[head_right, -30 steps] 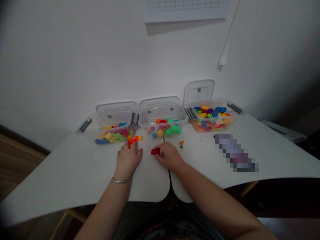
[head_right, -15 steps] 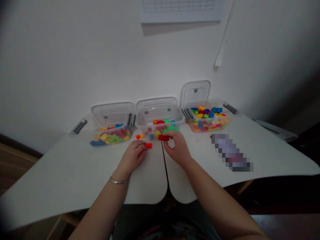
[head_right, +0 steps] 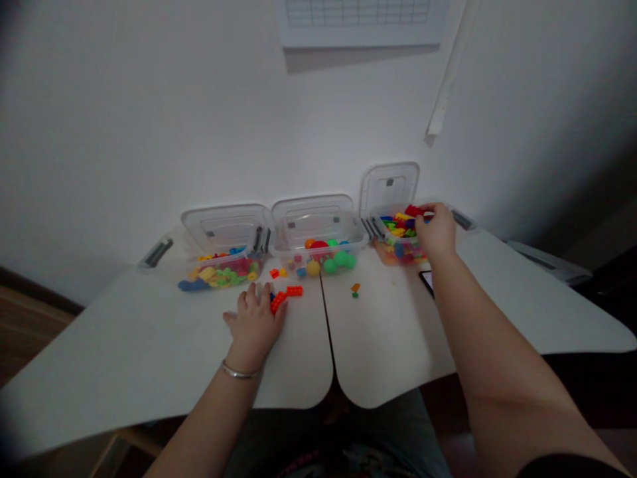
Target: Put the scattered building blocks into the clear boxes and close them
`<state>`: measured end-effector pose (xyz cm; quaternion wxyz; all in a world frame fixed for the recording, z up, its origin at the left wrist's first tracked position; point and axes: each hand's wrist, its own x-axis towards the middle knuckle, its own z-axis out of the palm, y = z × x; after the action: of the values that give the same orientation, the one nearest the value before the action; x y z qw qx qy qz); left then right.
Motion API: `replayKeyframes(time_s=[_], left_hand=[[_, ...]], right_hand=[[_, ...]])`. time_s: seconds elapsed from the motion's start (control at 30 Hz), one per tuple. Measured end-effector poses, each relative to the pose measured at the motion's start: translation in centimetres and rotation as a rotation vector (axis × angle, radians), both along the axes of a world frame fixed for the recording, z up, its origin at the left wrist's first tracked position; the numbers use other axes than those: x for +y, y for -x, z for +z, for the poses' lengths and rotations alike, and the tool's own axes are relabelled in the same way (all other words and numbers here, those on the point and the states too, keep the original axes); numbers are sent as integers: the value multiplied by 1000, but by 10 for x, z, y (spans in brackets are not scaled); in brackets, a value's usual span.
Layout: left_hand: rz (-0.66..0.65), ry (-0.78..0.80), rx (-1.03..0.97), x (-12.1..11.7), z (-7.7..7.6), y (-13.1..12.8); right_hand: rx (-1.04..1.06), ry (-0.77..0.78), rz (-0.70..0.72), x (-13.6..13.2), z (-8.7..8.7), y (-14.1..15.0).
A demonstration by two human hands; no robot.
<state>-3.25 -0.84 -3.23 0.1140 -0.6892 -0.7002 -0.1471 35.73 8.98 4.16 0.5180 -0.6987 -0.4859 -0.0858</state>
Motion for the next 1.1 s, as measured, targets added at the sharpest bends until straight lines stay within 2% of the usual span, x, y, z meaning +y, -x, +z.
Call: replayKeyframes(time_s=[0.13, 0.2, 0.3, 0.4, 0.47, 0.57, 0.63, 0.73, 0.8, 0.93, 1.1], left_hand=[[-60, 33, -8, 7, -2, 4], [-126, 29, -14, 12, -1, 7], [-235, 18, -42, 18, 0, 13], [-311, 12, -69, 23, 0, 16], [-344, 16, -60, 25, -1, 16], [-390, 29, -23, 26, -1, 16], [-406, 28, -13, 26, 0, 16], [-408, 28, -23, 25, 3, 16], [-425, 39, -32, 25, 3, 17], [-476, 54, -49, 24, 3, 17], [-433, 44, -45, 23, 4, 16]], right_hand=[[-66, 101, 12, 6, -5, 0], [-98, 59, 4, 3, -6, 6], [-145, -93, 21, -10, -4, 28], [-189, -278, 150, -34, -3, 64], [-229, -333, 329, -53, -6, 96], [-313, -241, 675, -76, -21, 147], [-355, -67, 833, -83, -35, 177], [-443, 234, 863, -81, -59, 210], [-486, 351, 838, -74, -71, 222], [-524, 388, 836, -65, -83, 229], [-514, 394, 911, -70, -82, 225]])
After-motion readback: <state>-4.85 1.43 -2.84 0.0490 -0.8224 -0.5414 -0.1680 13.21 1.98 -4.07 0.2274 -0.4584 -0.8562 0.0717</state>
